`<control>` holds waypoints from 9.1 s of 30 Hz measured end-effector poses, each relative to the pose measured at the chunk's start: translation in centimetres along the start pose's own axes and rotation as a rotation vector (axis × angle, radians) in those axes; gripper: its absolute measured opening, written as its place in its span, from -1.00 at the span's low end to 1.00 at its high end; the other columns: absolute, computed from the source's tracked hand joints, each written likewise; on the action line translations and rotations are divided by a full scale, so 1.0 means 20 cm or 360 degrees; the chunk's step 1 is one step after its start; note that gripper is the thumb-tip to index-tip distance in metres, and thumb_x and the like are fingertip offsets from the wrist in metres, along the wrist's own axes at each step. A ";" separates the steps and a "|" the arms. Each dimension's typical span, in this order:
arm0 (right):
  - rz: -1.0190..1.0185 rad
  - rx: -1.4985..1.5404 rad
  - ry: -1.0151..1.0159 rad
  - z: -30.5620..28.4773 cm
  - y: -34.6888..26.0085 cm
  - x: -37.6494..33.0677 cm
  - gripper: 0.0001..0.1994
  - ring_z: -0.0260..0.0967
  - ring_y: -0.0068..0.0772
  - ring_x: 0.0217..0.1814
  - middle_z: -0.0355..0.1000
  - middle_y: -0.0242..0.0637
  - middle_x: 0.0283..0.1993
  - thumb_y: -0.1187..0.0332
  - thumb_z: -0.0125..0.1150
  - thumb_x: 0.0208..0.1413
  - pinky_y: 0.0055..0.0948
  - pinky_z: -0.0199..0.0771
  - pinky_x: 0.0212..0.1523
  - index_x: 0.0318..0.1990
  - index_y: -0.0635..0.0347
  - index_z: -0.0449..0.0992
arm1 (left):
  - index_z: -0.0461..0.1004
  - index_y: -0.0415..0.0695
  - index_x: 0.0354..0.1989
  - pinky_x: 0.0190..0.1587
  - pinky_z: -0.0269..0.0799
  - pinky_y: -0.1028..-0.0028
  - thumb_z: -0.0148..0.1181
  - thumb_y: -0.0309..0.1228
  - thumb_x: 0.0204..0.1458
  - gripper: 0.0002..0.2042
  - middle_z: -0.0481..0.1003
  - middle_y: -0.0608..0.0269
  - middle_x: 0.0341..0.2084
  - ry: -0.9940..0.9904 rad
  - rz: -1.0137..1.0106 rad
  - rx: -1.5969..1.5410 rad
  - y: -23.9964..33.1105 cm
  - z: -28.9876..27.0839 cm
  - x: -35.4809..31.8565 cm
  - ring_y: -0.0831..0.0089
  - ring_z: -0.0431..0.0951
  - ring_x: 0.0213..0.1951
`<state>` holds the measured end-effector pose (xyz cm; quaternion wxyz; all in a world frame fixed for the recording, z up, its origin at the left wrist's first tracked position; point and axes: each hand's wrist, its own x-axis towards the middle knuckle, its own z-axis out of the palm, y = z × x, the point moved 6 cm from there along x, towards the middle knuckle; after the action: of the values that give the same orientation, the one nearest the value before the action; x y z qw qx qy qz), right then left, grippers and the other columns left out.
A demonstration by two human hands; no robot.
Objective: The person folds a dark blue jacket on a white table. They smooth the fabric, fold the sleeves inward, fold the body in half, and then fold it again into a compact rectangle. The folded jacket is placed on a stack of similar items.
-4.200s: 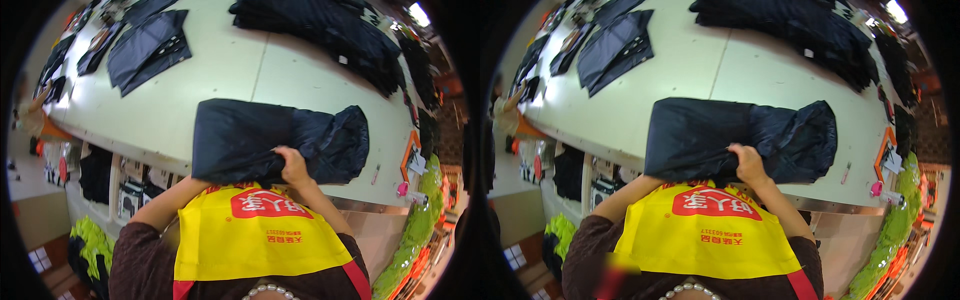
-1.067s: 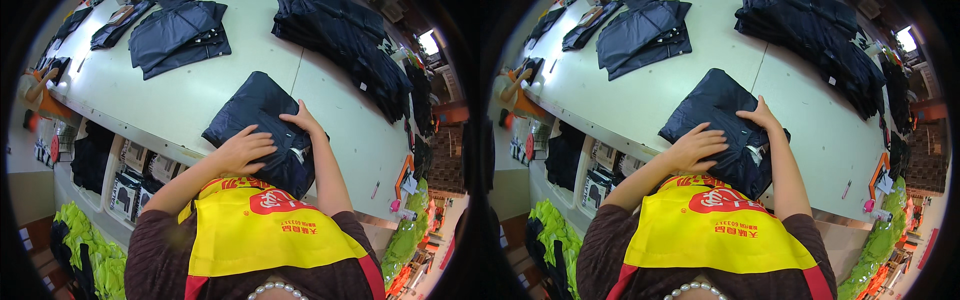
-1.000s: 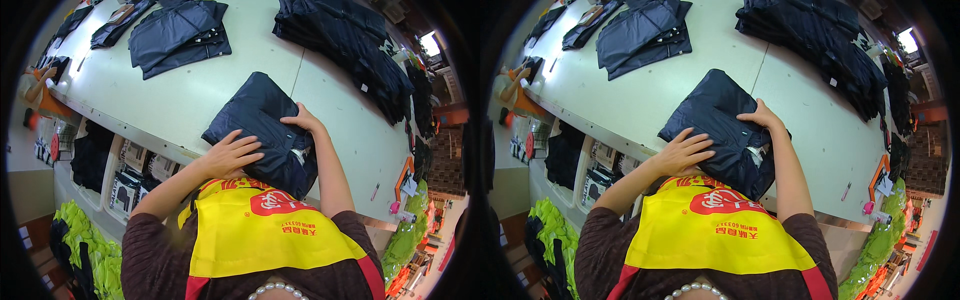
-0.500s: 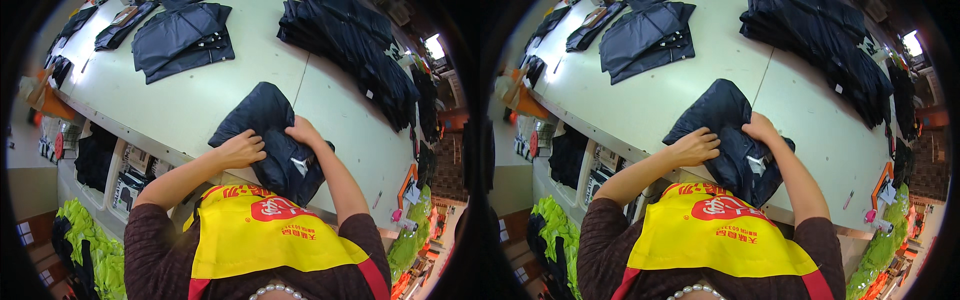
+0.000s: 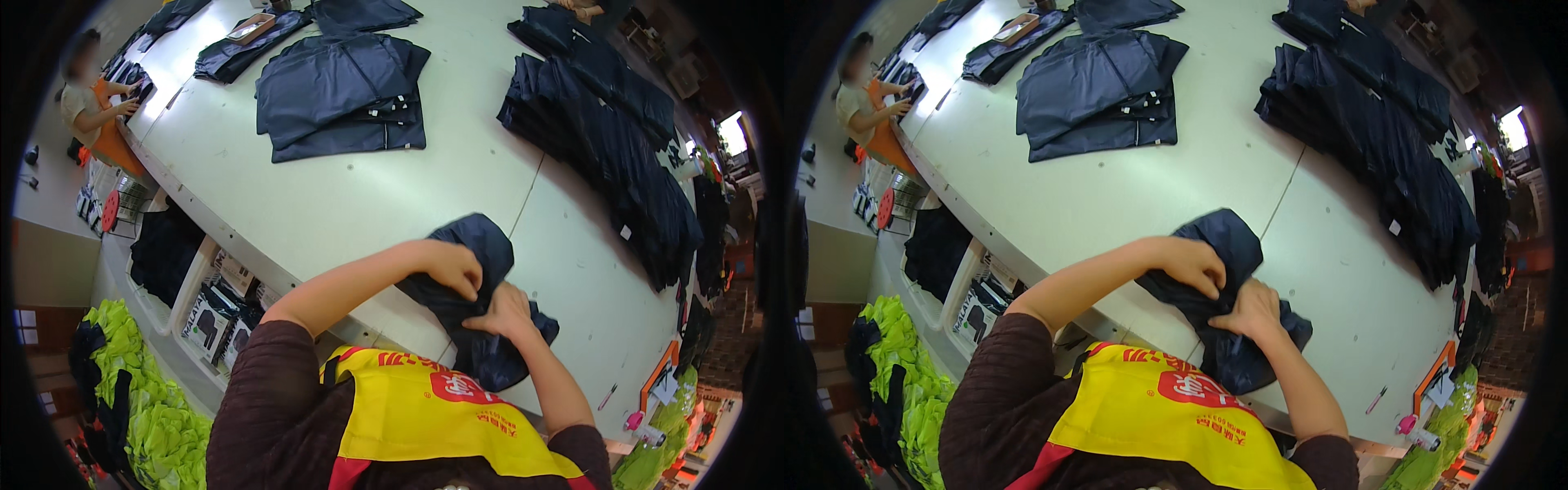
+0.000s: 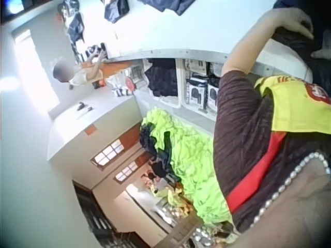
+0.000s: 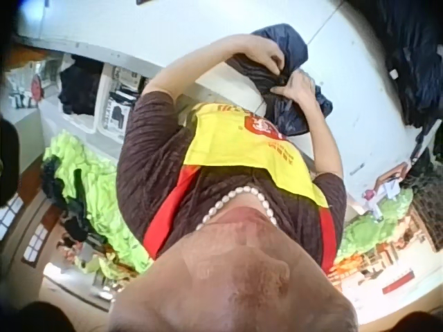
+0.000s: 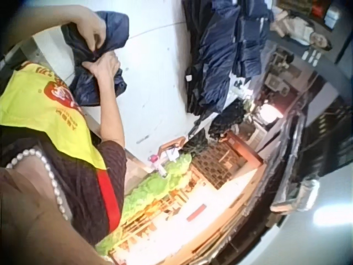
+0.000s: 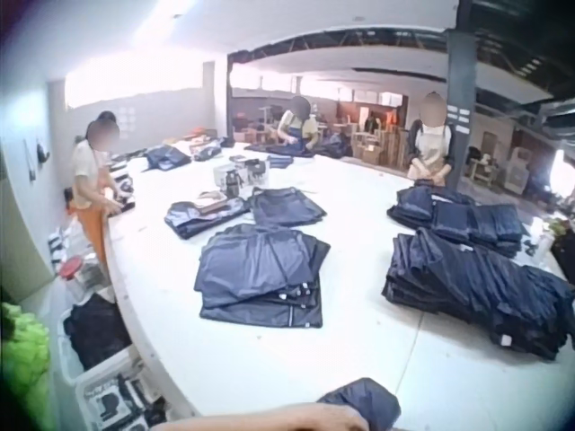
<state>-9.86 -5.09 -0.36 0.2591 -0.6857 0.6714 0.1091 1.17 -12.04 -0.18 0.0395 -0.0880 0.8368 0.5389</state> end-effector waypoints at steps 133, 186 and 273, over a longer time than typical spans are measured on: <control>0.0393 0.2906 0.0607 0.51 0.81 -0.48 -0.67 0.41 -0.34 -0.08 0.43 -0.20 -0.03 0.22 -0.15 0.24 -0.28 0.42 -0.05 -0.07 0.22 0.47 | 0.36 -0.21 -0.40 -0.42 0.38 0.17 0.11 -0.40 -0.11 -0.85 0.46 0.02 -0.62 0.0663 -0.0453 0.1276 0.70 0.85 -0.06 0.07 0.51 -0.51; -0.0050 -0.0943 0.1324 0.11 0.38 -0.46 -0.58 0.32 -0.23 -0.07 0.32 -0.34 0.06 0.31 -0.01 0.00 -0.20 0.28 -0.21 0.10 -0.13 0.33 | 0.48 -0.21 -0.51 -0.50 0.32 0.58 0.05 -0.21 0.10 -0.69 0.47 0.31 -0.65 0.0427 -0.0663 -0.0641 0.13 0.95 0.46 0.54 0.43 -0.60; 0.0164 0.0310 -0.0105 -0.01 0.78 -0.30 -0.43 0.32 0.04 0.06 0.36 0.12 0.01 -0.01 0.09 0.03 -0.21 0.29 0.07 -0.02 0.39 0.40 | 0.17 0.16 0.26 0.25 0.16 0.32 0.18 -0.72 -0.31 -0.17 -0.01 -0.08 0.29 0.1094 -0.0331 0.0643 -0.05 0.37 0.44 0.00 0.03 0.30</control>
<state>-25.51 0.51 -0.41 0.3403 -0.6179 0.7044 0.0790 -7.56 -6.65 -5.51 -0.1716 -0.3374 0.8770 0.2960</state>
